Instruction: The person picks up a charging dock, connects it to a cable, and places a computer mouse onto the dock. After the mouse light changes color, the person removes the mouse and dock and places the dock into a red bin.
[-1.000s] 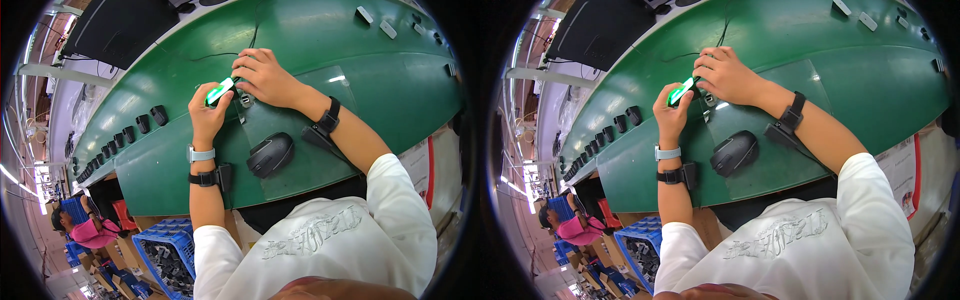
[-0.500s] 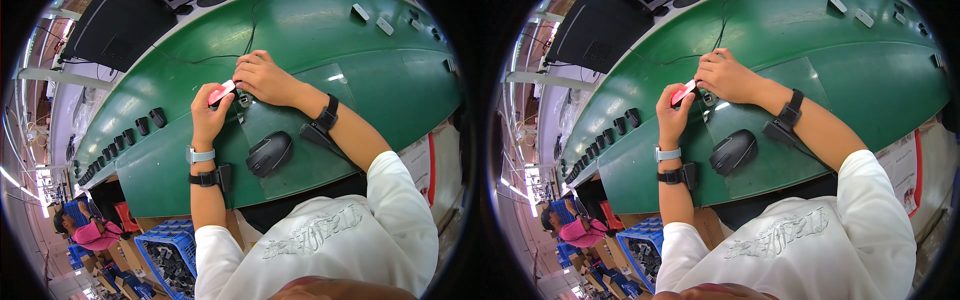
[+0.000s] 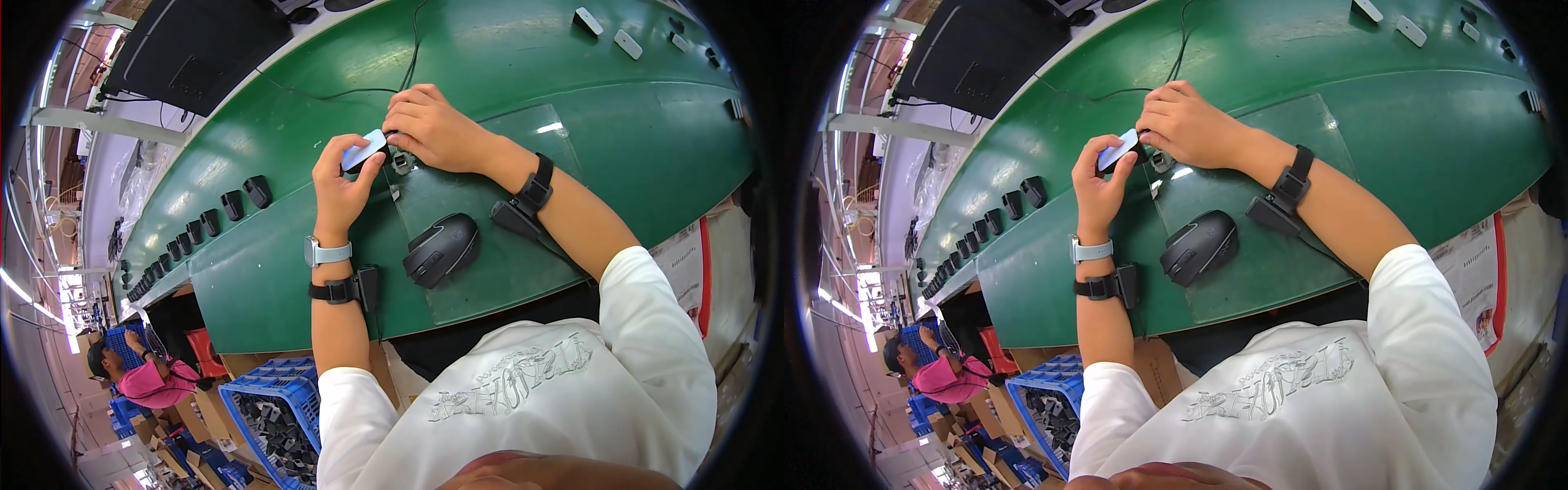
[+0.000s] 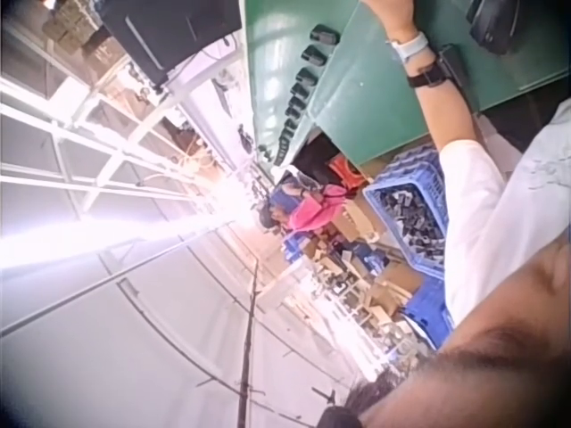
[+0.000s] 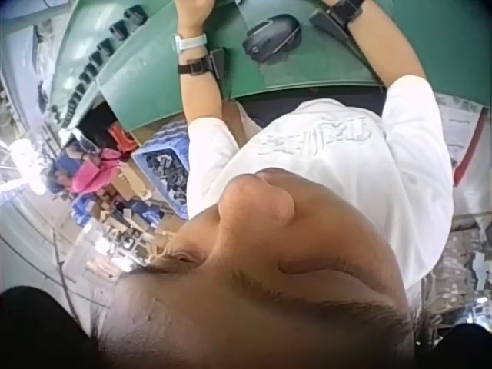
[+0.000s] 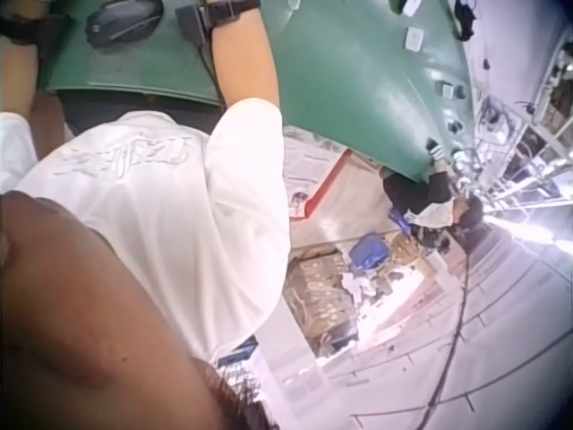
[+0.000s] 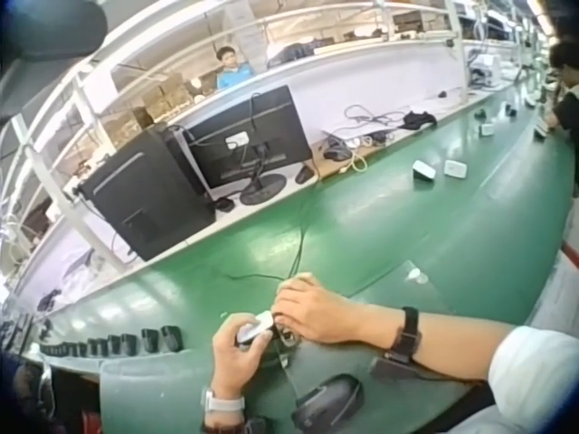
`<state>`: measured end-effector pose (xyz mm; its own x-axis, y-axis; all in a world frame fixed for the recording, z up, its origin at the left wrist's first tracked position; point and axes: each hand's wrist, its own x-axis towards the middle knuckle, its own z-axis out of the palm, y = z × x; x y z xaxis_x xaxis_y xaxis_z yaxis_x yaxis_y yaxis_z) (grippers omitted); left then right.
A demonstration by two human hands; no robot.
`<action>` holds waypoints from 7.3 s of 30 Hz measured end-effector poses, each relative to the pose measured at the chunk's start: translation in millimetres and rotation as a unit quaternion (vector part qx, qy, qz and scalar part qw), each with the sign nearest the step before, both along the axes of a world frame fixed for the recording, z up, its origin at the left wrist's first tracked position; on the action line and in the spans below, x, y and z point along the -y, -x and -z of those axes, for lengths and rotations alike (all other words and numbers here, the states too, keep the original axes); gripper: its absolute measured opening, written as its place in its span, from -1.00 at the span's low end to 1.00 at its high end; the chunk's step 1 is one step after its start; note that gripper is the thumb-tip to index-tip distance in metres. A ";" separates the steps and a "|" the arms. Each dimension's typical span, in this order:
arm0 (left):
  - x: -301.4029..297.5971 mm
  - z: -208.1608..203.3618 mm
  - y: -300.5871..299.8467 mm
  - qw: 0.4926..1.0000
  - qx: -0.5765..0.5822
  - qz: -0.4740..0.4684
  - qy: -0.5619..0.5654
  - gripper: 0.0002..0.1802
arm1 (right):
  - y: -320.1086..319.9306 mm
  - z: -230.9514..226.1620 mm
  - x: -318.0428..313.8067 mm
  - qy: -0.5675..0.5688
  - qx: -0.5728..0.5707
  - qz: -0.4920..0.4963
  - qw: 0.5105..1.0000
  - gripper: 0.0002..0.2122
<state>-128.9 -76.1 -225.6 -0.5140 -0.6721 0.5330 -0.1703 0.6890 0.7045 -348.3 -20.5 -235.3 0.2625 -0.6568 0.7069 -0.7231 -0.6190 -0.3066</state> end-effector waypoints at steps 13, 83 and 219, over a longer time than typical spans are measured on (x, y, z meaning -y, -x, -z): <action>0.9 -1.2 1.4 1.000 0.002 0.006 0.031 -0.68 | 2.9 2.2 0.7 0.009 0.003 -0.019 1.000 -0.82; 6.2 17.7 4.5 0.986 -0.027 0.043 -0.158 -0.41 | -6.1 1.4 3.0 -0.343 0.587 -0.146 0.719 -0.86; -10.7 20.8 22.3 0.935 -0.113 0.150 -0.301 -0.25 | 4.9 -5.0 -26.3 -0.016 0.065 -0.136 0.988 -0.72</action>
<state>-151.2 -65.3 -246.3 -0.6470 -0.7293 0.2227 0.1672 0.1493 0.9746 -353.2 5.9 -230.3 0.3410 -0.5969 0.7262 -0.4848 -0.7736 -0.4082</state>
